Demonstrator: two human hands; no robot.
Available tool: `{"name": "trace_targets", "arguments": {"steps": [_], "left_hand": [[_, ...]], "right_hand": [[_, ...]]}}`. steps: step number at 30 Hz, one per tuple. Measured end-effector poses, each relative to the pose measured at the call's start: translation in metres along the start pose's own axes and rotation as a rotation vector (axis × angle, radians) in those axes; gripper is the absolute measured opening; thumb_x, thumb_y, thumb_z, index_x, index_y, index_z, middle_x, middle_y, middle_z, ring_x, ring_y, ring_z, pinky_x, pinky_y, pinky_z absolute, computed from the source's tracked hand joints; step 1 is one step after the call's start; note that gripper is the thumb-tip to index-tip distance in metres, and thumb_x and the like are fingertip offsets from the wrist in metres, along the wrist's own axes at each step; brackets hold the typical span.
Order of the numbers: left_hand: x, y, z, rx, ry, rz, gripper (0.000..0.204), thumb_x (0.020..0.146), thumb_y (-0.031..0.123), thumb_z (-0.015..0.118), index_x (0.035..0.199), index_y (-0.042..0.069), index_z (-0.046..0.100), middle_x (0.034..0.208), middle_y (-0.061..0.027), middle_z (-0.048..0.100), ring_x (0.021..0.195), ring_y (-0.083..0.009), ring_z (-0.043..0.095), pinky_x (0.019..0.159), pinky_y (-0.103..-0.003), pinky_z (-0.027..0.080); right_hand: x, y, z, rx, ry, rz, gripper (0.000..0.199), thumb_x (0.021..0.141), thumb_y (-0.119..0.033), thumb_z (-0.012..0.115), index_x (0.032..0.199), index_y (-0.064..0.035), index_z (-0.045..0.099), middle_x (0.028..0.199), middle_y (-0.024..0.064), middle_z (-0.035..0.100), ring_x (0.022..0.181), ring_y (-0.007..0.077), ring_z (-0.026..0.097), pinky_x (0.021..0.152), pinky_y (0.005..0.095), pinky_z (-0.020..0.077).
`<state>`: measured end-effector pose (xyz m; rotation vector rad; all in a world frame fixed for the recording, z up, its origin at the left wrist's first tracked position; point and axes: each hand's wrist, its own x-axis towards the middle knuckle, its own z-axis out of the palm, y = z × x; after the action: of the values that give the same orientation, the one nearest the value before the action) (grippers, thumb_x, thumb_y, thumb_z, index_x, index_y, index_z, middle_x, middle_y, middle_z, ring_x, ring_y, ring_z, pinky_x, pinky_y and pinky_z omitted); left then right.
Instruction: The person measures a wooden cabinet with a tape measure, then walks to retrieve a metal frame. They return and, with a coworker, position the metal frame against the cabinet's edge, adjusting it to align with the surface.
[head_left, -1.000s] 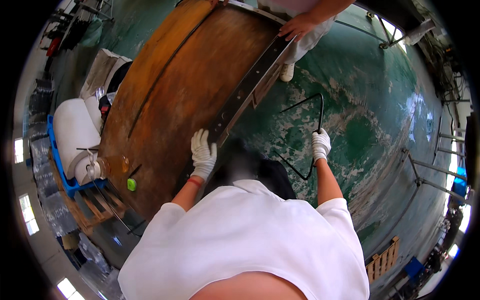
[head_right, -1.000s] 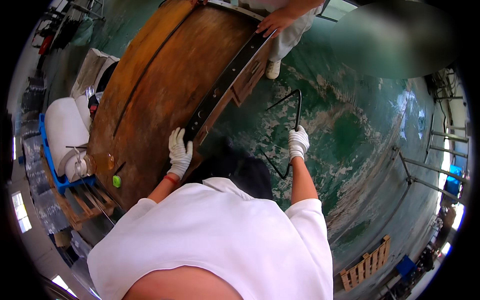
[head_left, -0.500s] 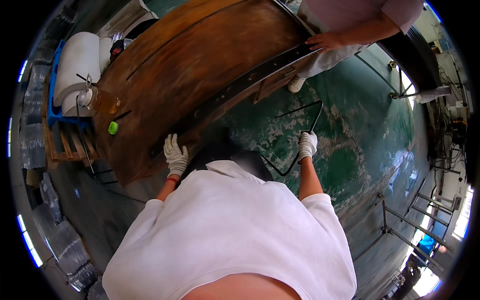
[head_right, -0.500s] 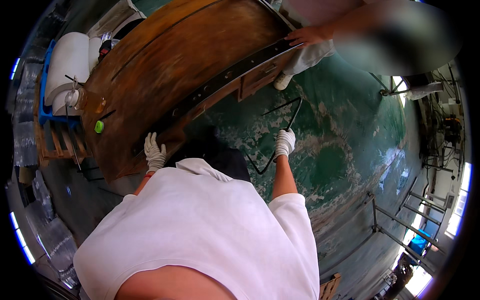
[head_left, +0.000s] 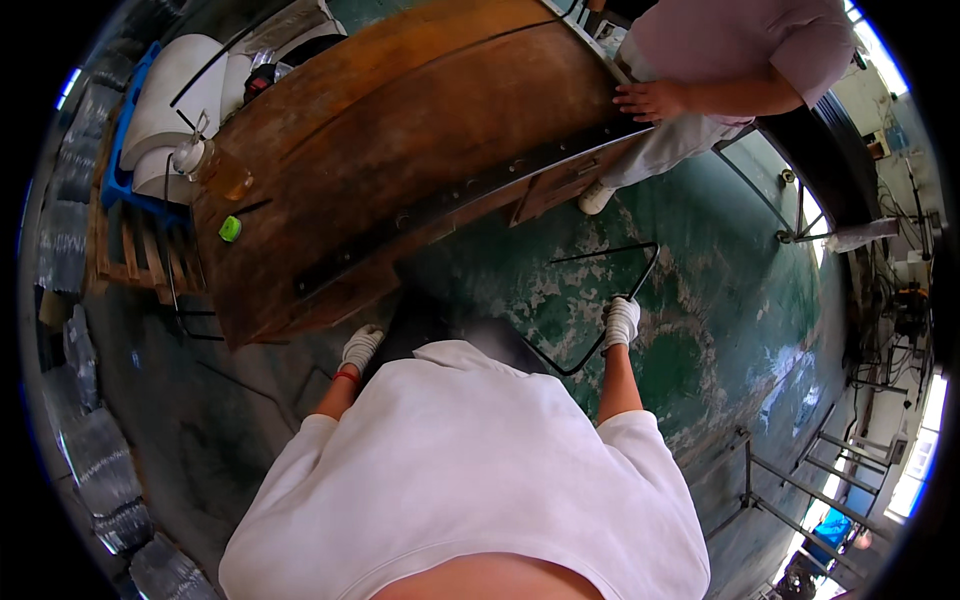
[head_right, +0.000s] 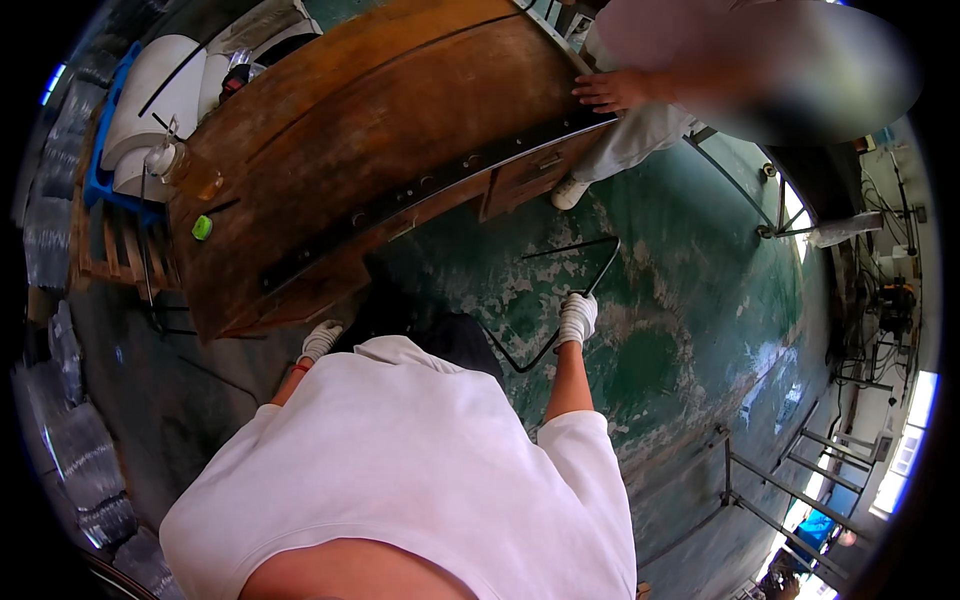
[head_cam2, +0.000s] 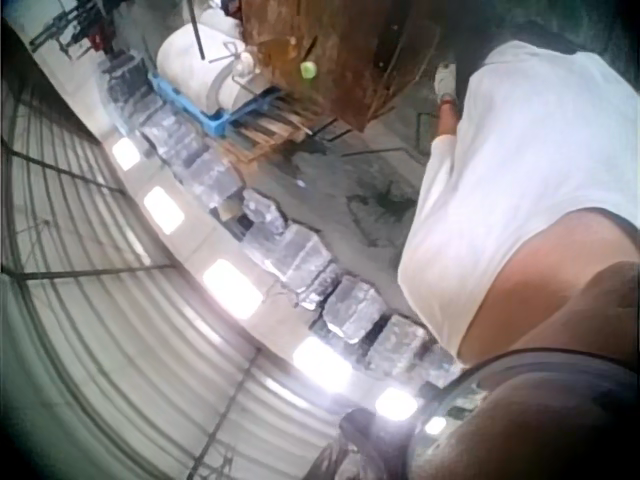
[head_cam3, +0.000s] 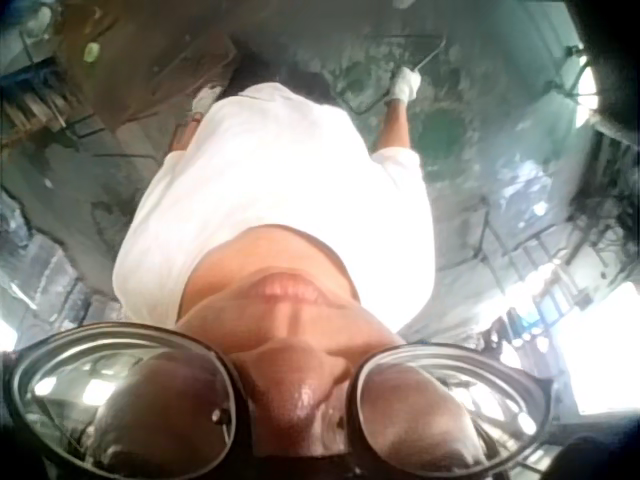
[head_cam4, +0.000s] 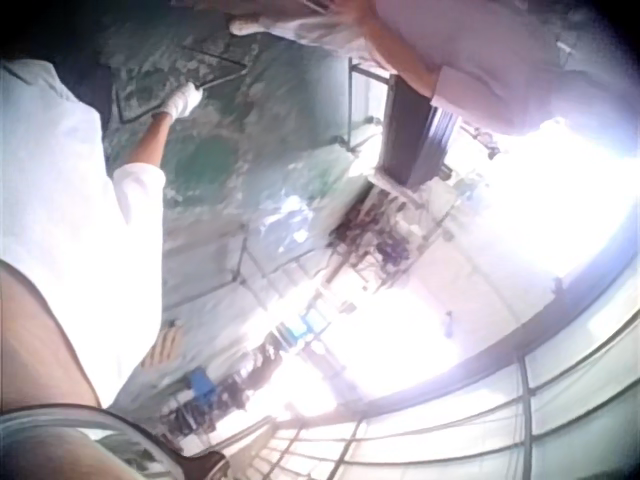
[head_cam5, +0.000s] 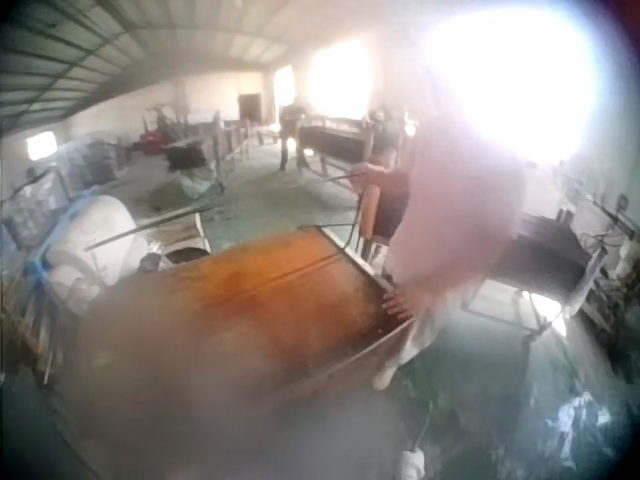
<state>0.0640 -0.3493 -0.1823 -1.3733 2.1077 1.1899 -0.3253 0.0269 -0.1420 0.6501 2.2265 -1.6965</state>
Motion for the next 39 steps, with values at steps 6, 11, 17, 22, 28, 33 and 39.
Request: {"name": "trace_targets", "arguments": {"steps": [6,11,17,22,28,33,39], "left_hand": [[0.039,-0.097,0.035,0.134,-0.003,0.072,0.039,0.082,0.036,0.046,0.103,0.007,0.062,0.108,-0.0164,0.059,0.103,-0.0334,0.053,0.088,-0.038,0.041],[0.026,-0.099,0.022,0.331,-0.105,-0.117,0.035,0.081,0.032,0.046,0.099,0.007,0.063,0.108,-0.0169,0.059,0.102,-0.0305,0.055,0.084,-0.038,0.042],[-0.002,-0.084,0.011,0.242,-0.063,-0.264,0.034,0.081,0.03,0.047,0.095,0.005,0.064,0.097,-0.0146,0.064,0.086,-0.0214,0.061,0.073,-0.038,0.045],[0.009,-0.105,0.018,0.124,-0.191,-0.223,0.033,0.079,0.031,0.05,0.095,0.006,0.064,0.095,-0.0126,0.065,0.085,-0.0236,0.062,0.073,-0.037,0.045],[0.002,-0.06,0.002,-0.048,-0.098,-0.162,0.041,0.08,0.036,0.05,0.104,0.004,0.061,0.106,-0.0136,0.062,0.094,-0.0236,0.06,0.08,-0.034,0.044],[-0.045,0.094,-0.05,-0.137,-0.02,-0.045,0.032,0.085,0.026,0.051,0.108,0.006,0.06,0.1,-0.0064,0.062,0.095,-0.0159,0.055,0.087,-0.027,0.041],[-0.001,0.185,-0.069,-0.395,-0.104,0.435,0.027,0.084,0.021,0.051,0.104,0.006,0.061,0.098,-0.0094,0.064,0.094,-0.0177,0.059,0.083,-0.028,0.045]], "right_hand": [[-0.002,-0.005,0.009,-0.02,-0.021,0.018,0.014,0.074,-0.01,0.046,0.081,-0.0085,0.058,0.055,0.0051,0.052,0.039,0.0165,0.047,0.036,0.028,0.0369],[-0.011,-0.016,0.027,-0.003,-0.046,0.029,0.012,0.077,-0.009,0.051,0.086,-0.0057,0.058,0.058,0.0072,0.055,0.044,0.0177,0.05,0.04,0.028,0.0412],[-0.015,-0.021,0.039,-0.024,-0.041,0.076,0.013,0.077,-0.009,0.05,0.086,-0.0068,0.059,0.061,0.0077,0.056,0.048,0.0172,0.052,0.042,0.0283,0.0435],[-0.021,-0.025,0.039,0.017,-0.1,0.046,0.013,0.076,-0.007,0.051,0.085,-0.0054,0.059,0.06,0.0064,0.055,0.046,0.0164,0.052,0.042,0.0266,0.0437],[-0.01,-0.017,0.04,0.034,-0.093,0.051,0.013,0.077,-0.009,0.051,0.084,-0.0058,0.062,0.061,0.0087,0.057,0.042,0.0184,0.052,0.038,0.0283,0.0431],[-0.007,-0.015,0.038,0.009,-0.091,0.059,0.014,0.078,-0.009,0.05,0.084,-0.006,0.062,0.06,0.0086,0.057,0.043,0.0183,0.052,0.039,0.0282,0.0439],[-0.011,-0.021,0.039,-0.035,-0.076,0.089,0.015,0.079,-0.009,0.049,0.086,-0.0054,0.062,0.061,0.0085,0.058,0.043,0.0176,0.051,0.04,0.0279,0.0442]]}}
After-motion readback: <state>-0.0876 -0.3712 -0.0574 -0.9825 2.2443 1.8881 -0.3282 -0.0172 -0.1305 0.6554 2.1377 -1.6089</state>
